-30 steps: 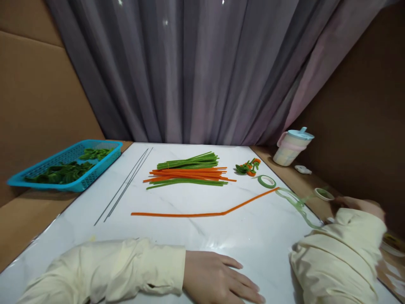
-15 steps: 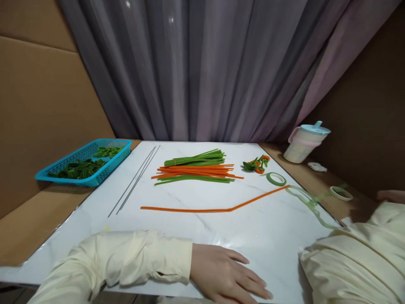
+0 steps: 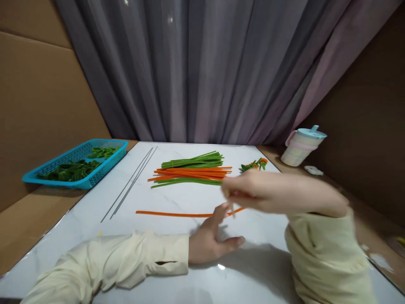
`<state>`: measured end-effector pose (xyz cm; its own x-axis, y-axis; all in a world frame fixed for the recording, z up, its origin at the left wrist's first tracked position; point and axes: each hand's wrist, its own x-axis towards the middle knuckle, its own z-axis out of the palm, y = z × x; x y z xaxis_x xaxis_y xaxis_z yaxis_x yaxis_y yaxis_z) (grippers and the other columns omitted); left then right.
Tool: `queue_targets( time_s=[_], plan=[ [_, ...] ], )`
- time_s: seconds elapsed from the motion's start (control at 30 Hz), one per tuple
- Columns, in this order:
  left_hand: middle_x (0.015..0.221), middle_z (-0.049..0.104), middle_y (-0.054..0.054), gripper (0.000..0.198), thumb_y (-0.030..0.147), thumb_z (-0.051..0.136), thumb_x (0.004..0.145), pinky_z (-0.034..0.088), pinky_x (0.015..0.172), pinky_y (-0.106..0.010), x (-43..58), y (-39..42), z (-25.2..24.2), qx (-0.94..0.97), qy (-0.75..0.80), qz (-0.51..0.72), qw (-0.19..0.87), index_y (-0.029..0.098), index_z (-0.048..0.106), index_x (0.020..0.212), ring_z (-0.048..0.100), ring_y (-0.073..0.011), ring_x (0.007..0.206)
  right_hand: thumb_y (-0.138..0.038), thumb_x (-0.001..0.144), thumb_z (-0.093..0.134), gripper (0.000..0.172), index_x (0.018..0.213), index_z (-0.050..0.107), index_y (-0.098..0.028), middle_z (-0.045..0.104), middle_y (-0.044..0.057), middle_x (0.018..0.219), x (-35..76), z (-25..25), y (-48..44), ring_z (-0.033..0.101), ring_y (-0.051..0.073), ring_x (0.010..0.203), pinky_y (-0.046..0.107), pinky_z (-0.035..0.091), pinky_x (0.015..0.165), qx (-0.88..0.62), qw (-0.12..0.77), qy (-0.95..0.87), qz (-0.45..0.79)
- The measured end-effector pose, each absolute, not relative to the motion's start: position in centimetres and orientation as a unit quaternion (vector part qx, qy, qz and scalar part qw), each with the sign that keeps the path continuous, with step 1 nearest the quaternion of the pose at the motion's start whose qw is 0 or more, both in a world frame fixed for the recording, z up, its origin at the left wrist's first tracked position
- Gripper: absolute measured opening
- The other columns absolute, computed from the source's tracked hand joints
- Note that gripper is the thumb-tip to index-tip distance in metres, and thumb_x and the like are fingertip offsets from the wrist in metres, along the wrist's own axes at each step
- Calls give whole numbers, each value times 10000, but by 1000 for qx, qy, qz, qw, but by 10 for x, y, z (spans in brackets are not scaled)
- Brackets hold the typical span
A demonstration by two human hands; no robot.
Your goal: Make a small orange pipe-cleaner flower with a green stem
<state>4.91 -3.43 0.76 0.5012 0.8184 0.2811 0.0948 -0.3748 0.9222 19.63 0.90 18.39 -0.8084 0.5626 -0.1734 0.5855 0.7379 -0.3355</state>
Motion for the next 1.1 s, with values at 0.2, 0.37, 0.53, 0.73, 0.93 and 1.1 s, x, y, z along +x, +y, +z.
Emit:
queue_targets(
  time_s=[0.2, 0.37, 0.53, 0.73, 0.93, 1.1],
  plan=[
    [813, 667, -65, 527, 399, 204, 943, 514, 756, -236, 49, -41, 4, 792, 262, 297, 465, 124, 640, 832, 630, -144, 803, -294, 815, 587, 162, 901, 564, -159, 523, -45, 629, 133, 153, 17, 448, 45, 509, 135, 327, 461, 89, 167, 922, -337],
    [695, 661, -28, 376, 333, 324, 910, 472, 693, -229, 47, -42, -17, 932, 73, 268, 230, 155, 632, 787, 618, -140, 704, -440, 895, 418, 331, 971, 570, -156, 577, -12, 730, 102, 117, 31, 513, 66, 613, 162, 410, 598, 63, 80, 893, -438],
    [671, 627, -17, 214, 256, 491, 850, 433, 608, -200, 51, -31, -21, 975, -34, 199, 88, 200, 605, 678, 582, -114, 678, -331, 770, 571, 258, 917, 566, -119, 581, 102, 969, 46, 60, 27, 523, 216, 871, 290, 426, 661, 168, -23, 975, -141],
    [679, 604, -27, 214, 237, 546, 790, 436, 561, -212, 54, -23, -12, 977, -40, 182, 103, 218, 556, 577, 561, -123, 627, -89, 711, 465, 213, 899, 559, -123, 602, 74, 865, 31, 46, 18, 551, 182, 707, 263, 380, 528, 151, 21, 988, -28],
    [843, 628, -23, 199, 183, 548, 793, 407, 538, -229, 52, -27, -24, 974, -13, 204, 98, 234, 565, 601, 579, -118, 749, -69, 766, 452, 136, 798, 560, -145, 579, 46, 852, 78, 110, 25, 552, 122, 666, 233, 412, 565, 142, -64, 984, -82],
    [649, 610, -8, 136, 225, 558, 782, 382, 549, -260, 53, -37, -10, 968, 95, 216, 89, 206, 584, 650, 553, -134, 658, -111, 832, 505, 130, 889, 598, -181, 570, 80, 1030, 163, 178, 8, 534, 166, 928, 279, 436, 749, 188, -359, 911, 81]
  ],
)
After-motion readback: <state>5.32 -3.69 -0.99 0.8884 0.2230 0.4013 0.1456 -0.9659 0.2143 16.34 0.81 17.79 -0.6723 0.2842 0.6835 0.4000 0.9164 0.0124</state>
